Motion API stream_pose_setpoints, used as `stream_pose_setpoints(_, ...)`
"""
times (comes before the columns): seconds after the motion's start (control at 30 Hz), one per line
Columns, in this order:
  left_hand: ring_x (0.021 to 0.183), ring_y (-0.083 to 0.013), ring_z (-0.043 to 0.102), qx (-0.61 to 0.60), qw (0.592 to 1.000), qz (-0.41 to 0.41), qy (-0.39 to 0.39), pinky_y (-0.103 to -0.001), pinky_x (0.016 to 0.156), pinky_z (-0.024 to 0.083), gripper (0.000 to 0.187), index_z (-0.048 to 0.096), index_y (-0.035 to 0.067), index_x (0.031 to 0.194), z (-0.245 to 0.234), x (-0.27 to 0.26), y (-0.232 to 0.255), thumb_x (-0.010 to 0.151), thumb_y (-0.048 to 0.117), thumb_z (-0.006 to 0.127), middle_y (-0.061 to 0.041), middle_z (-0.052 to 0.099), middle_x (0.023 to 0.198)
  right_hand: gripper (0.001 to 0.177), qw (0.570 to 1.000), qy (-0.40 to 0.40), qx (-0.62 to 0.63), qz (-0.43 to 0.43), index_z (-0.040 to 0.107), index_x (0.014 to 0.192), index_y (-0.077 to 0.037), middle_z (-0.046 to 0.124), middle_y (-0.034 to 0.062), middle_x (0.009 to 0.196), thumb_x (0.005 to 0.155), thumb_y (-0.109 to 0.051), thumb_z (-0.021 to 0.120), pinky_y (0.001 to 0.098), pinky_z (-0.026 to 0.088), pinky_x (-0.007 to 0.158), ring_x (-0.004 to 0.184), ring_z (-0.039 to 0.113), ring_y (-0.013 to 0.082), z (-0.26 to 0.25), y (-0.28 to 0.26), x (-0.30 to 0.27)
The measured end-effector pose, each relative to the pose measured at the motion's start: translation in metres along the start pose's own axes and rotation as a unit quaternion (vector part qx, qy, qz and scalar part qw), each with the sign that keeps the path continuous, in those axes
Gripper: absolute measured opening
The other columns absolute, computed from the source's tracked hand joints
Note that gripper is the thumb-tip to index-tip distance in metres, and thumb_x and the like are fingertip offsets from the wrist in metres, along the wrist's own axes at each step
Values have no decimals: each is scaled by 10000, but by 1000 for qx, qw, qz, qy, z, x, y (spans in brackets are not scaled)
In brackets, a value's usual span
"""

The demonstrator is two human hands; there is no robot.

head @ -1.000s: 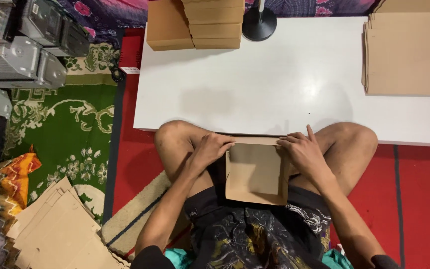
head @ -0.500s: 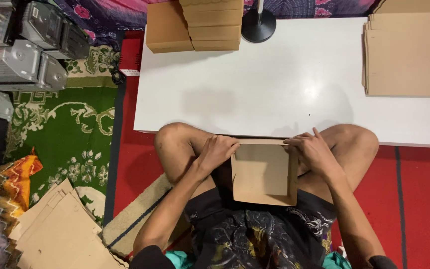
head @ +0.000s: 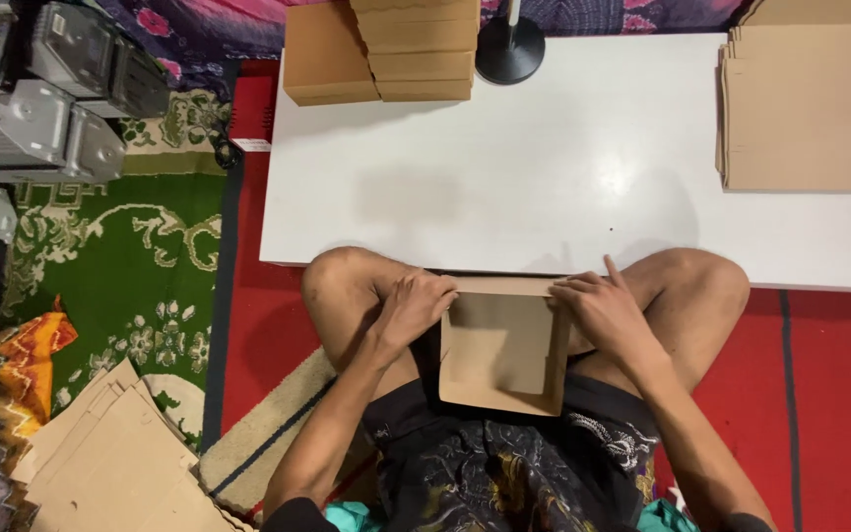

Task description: Folding and assembling a cardboard box while sitting on the floor

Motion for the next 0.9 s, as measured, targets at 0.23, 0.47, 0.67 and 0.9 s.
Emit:
stream_pose_setpoints(0.23,996,-240,750,-19,994,91,49,-497,1133,449,142,705,211,1055,96,52,41,955,202,604,-28,770,1009,236,1000,17,-1,-18,731,1125,-246,776,-50,1062,928,-295,610,590,238,1253,1117,686,157,20,-14,19)
stream_pose_setpoints(0.47,897,-330,748,-68,997,21,35,-462,841,599,206,755,181,1108,14,14,28,950,137,631,-83,784,962,261,999,-35,29,14,746,1150,-228,789,10,1071,928,-283,620,639,323,1201,1111,708,233,-11,17,-5)
stream_pose_setpoints(0.67,708,-278,746,50,995,-19,83,-389,682,622,124,749,231,969,63,1,-4,980,301,648,-43,745,766,264,999,-3,30,-22,734,1167,-265,768,-37,1132,931,-343,645,627,296,1205,1157,682,188,15,-41,32)
stream_pose_setpoints(0.9,647,-283,722,29,999,-11,27,-430,798,612,127,729,214,880,19,-7,-5,968,247,643,-22,691,665,255,998,-53,39,2,740,1195,-256,760,-17,1169,977,-321,623,650,282,1203,1175,670,198,-13,-57,35)
Point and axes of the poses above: each hand's wrist, its own x-axis towards the middle knuckle, its own z-axis out of the palm, y = z × x, the point moved 2 cm from there along x, towards the middle knuckle
